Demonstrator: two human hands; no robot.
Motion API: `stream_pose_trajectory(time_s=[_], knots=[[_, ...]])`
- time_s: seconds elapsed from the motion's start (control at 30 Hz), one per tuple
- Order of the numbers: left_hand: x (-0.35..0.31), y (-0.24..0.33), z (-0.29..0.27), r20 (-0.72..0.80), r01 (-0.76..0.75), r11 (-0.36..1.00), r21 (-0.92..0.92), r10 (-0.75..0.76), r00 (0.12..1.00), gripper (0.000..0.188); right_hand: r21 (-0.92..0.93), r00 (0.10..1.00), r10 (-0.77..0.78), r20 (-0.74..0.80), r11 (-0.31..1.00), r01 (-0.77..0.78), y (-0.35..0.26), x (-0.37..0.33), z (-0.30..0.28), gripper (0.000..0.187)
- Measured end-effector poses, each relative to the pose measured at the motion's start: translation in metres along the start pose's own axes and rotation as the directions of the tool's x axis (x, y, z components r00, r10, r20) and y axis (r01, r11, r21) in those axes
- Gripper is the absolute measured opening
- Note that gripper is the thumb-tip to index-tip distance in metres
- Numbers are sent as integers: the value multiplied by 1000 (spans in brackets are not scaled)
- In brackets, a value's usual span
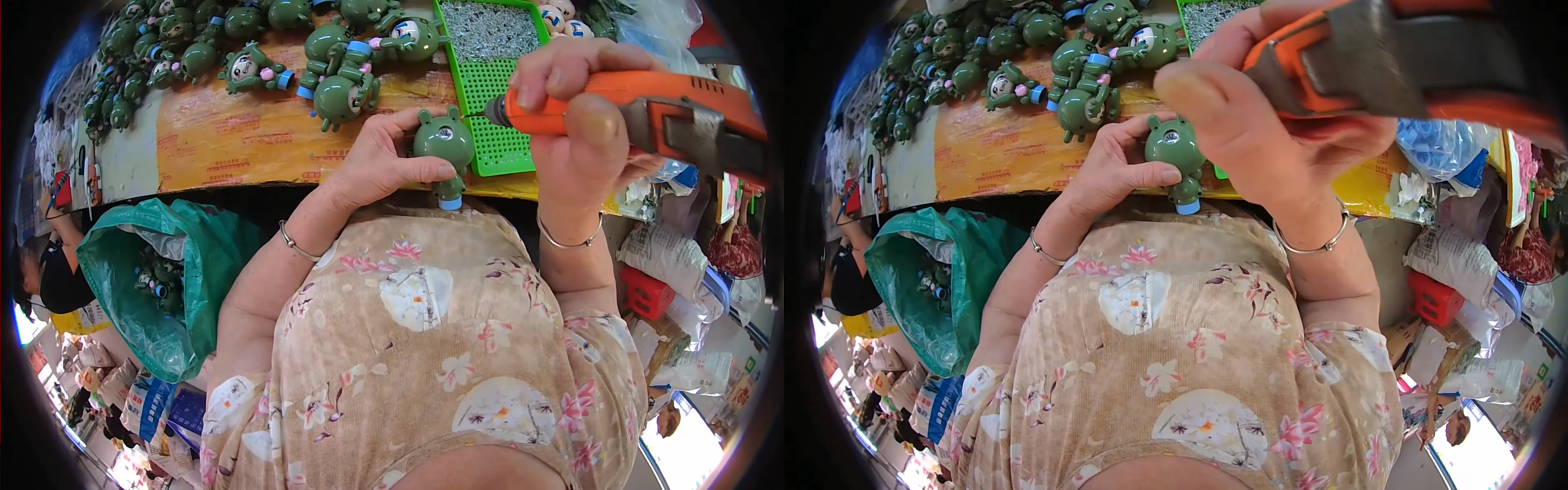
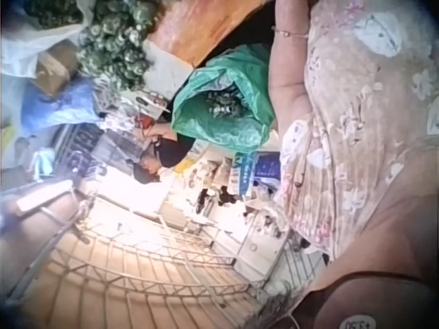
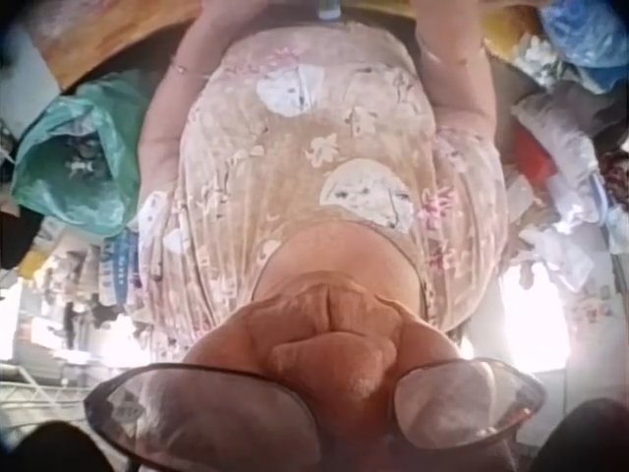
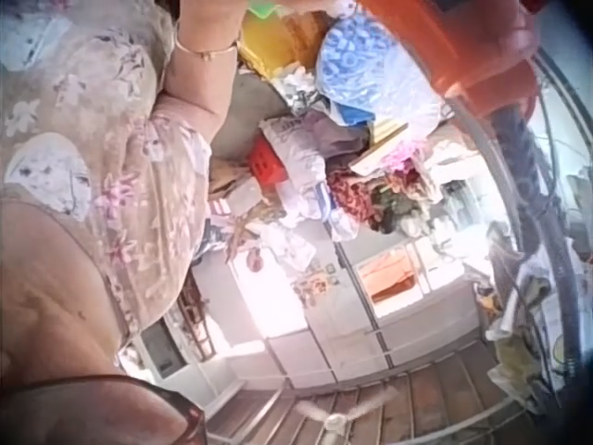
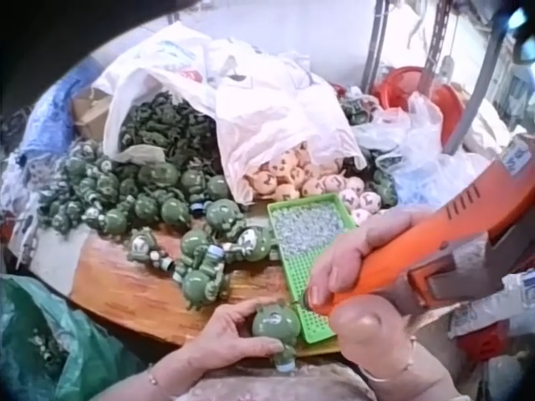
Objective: Using a glue gun to attach small decorative studs to plastic frog figurines in a factory setting.
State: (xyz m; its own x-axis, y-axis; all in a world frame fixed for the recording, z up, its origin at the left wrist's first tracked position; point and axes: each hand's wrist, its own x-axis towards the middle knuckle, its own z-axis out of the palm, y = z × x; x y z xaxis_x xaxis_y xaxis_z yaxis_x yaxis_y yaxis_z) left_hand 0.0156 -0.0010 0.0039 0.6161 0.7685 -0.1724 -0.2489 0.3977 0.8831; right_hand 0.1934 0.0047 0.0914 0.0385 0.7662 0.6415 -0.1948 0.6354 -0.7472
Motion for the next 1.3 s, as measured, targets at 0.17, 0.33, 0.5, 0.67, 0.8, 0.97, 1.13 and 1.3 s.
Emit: stream_pose_trajectory(time_s=[0.17, 0.33, 0.5, 0.67, 0.8, 0.97, 1.13, 1.3], knots=[[1, 2, 0, 0, 7, 1000, 5, -7, 1000, 56, -24, 1000, -17, 2, 1000, 17, 0, 5, 9, 35], [-1, 3, -1, 23, 16, 999, 39, -17, 1000, 55, -25, 999, -11, -46, 1000, 10, -2, 4, 14, 32], [0, 3, -1, 24, 19, 999, 28, -19, 1000, 54, 5, 998, 3, -70, 1000, -2, 2, 0, 15, 33], [0, 4, -2, 30, 13, 999, 42, -14, 999, 52, 10, 996, 1, -95, 1000, 0, 3, -3, 19, 32], [0, 3, -1, 17, 13, 999, 34, -14, 1000, 51, -67, 997, -53, -57, 997, 49, 5, -2, 19, 26], [-1, 4, -1, 12, 30, 999, 42, -30, 999, 51, -88, 999, -22, -23, 996, 20, 9, -6, 18, 25], [0, 0, -1, 16, -8, 998, 69, 7, 1000, 53, 10, 998, -56, -29, 998, 56, 10, -9, 19, 26], [1, 4, 2, -7, 26, 1000, 6, -26, 1000, 54, 98, 993, 0, -115, 995, 11, 1, -7, -16, 24]])
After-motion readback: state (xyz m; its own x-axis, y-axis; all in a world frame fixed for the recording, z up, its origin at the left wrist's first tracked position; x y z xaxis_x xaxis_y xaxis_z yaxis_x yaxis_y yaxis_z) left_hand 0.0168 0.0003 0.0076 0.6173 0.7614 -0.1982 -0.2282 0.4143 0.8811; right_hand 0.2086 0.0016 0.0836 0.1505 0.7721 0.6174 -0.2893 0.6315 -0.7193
